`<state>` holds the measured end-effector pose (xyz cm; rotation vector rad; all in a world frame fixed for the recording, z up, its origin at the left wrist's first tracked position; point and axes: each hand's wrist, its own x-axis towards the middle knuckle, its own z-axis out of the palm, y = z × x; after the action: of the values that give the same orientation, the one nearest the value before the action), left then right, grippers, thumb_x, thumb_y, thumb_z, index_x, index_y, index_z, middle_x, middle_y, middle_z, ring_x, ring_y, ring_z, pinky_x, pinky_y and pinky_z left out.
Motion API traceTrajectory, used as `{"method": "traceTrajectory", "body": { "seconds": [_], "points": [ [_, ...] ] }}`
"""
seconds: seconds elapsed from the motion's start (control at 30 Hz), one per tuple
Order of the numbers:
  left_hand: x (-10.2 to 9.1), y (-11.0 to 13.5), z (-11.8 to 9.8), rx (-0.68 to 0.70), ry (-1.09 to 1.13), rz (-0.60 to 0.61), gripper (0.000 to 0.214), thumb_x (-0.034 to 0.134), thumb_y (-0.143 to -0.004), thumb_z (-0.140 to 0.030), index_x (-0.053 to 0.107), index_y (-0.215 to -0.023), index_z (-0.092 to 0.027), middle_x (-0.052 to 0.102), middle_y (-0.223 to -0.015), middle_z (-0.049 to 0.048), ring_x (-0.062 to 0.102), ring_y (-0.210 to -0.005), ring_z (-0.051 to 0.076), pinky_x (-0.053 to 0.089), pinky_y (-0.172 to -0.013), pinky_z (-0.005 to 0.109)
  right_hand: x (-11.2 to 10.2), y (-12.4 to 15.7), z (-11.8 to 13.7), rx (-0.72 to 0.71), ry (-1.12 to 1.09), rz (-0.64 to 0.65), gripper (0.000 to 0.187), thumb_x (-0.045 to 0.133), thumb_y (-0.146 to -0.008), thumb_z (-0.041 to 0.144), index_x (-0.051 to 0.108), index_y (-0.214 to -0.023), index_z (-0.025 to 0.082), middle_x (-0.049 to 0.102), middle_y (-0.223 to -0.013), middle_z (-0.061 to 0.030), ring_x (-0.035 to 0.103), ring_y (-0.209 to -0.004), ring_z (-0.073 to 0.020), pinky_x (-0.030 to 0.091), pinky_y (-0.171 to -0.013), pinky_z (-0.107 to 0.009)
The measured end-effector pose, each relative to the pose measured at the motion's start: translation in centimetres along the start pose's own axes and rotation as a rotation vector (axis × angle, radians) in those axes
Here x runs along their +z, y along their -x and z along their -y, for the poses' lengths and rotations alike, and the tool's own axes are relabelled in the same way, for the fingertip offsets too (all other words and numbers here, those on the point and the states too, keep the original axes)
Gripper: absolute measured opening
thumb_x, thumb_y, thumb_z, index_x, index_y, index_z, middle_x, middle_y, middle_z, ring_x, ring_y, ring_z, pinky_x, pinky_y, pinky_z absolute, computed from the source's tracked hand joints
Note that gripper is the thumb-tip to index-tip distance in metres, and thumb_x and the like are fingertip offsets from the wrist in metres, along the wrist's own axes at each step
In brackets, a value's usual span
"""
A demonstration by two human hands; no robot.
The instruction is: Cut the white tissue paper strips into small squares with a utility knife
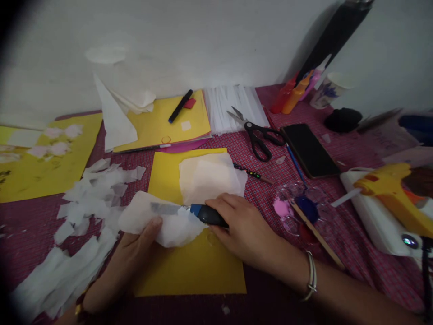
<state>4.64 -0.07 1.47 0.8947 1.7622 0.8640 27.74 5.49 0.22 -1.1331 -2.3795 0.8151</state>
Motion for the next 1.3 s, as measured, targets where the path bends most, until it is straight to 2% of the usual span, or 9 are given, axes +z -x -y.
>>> {"method": "traceTrajectory", "body": {
  "seconds": [0.1,0.27,0.5,0.73,0.87,1.0,1.1,1.2,1.3],
  "points": [
    [-0.9,-0.1,0.0,-0.005,-0.069,0.035,0.04,0.067,-0.073,-0.05,0.071,-0.098,-0.018,0.073,-0.107,0.0104,0.059,-0.119,0.031,0.041,-0.106,0.037,-0.6,0.0,-0.2,0.001,0.001,0.004,0.038,0.06,-0.082,0.012,0.057,-0.119,0.019,0.065,-0.108,-0.0084,0.06,-0.1,-0.0222,0.051,-0.088,-0.038],
    [-2.2,0.1,-0.7,-0.025,-0.095,0.001,0.035,0.065,-0.077,-0.05,0.072,-0.093,-0.02,0.074,-0.108,0.0098,0.063,-0.111,0.03,0.044,-0.103,0.037,-1.2,-0.1,-0.3,0.005,-0.01,0.001,0.036,0.06,-0.082,0.011,0.058,-0.117,0.02,0.065,-0.105,-0.0069,0.061,-0.098,-0.0208,0.051,-0.086,-0.036],
    [-1.4,-0.3,-0.2,0.074,-0.118,0.092,0.03,0.067,-0.075,-0.046,0.073,-0.091,-0.021,0.075,-0.097,0.0088,0.064,-0.108,0.029,0.044,-0.103,0.035,-0.7,0.1,-0.2,-0.001,-0.027,0.028,0.037,0.06,-0.081,0.012,0.058,-0.116,0.021,0.066,-0.107,-0.0067,0.062,-0.098,-0.0207,0.052,-0.087,-0.036],
    [-1.0,0.3,0.4,0.115,-0.094,0.235,0.034,0.065,-0.078,-0.046,0.07,-0.101,-0.021,0.074,-0.093,0.0087,0.063,-0.108,0.027,0.041,-0.106,0.036,0.0,0.1,0.1,-0.01,-0.058,0.01,0.037,0.061,-0.082,0.014,0.057,-0.119,0.021,0.066,-0.107,-0.0071,0.062,-0.1,-0.0202,0.052,-0.088,-0.036],
    [-0.6,0.6,-0.2,0.031,0.018,0.189,0.035,0.068,-0.075,-0.046,0.071,-0.098,-0.019,0.074,-0.1,0.0102,0.064,-0.106,0.028,0.045,-0.1,0.035,0.1,0.1,0.3,-0.02,-0.083,-0.019,0.036,0.061,-0.083,0.014,0.057,-0.117,0.021,0.066,-0.107,-0.007,0.062,-0.099,-0.0192,0.052,-0.087,-0.034],
    [0.0,0.3,-0.4,-0.095,0.217,0.103,0.039,0.073,-0.069,-0.043,0.071,-0.097,-0.016,0.074,-0.101,0.0104,0.068,-0.087,0.025,0.054,-0.08,0.033,0.1,0.3,0.5,-0.053,-0.073,-0.058,0.038,0.06,-0.082,0.014,0.056,-0.12,0.021,0.066,-0.106,-0.0071,0.063,-0.097,-0.0189,0.053,-0.085,-0.034],
    [0.3,0.1,-0.4,-0.123,0.318,0.061,0.04,0.079,-0.061,-0.037,0.071,-0.093,-0.015,0.075,-0.093,0.0086,0.068,-0.077,0.021,0.054,-0.071,0.03,0.0,0.3,0.7,-0.069,-0.05,-0.075,0.037,0.059,-0.082,0.013,0.056,-0.119,0.021,0.066,-0.105,-0.007,0.063,-0.096,-0.019,0.053,-0.084,-0.033],
    [0.4,0.0,-0.4,-0.11,0.379,0.086,0.04,0.082,-0.057,-0.034,0.071,-0.091,-0.015,0.076,-0.093,0.0088,0.068,-0.077,0.021,0.055,-0.07,0.03,0.1,0.4,0.6,-0.071,-0.034,-0.082,0.037,0.059,-0.082,0.014,0.057,-0.118,0.021,0.067,-0.106,-0.0073,0.064,-0.097,-0.0195,0.053,-0.084,-0.034],
    [0.2,0.0,-0.4,-0.11,0.424,0.109,0.041,0.081,-0.059,-0.032,0.072,-0.096,-0.016,0.075,-0.1,0.0098,0.069,-0.083,0.022,0.055,-0.074,0.031,0.0,0.4,0.4,-0.066,-0.013,-0.087,0.038,0.058,-0.083,0.015,0.056,-0.12,0.021,0.066,-0.108,-0.0083,0.063,-0.099,-0.0205,0.054,-0.086,-0.036]
  ]
}}
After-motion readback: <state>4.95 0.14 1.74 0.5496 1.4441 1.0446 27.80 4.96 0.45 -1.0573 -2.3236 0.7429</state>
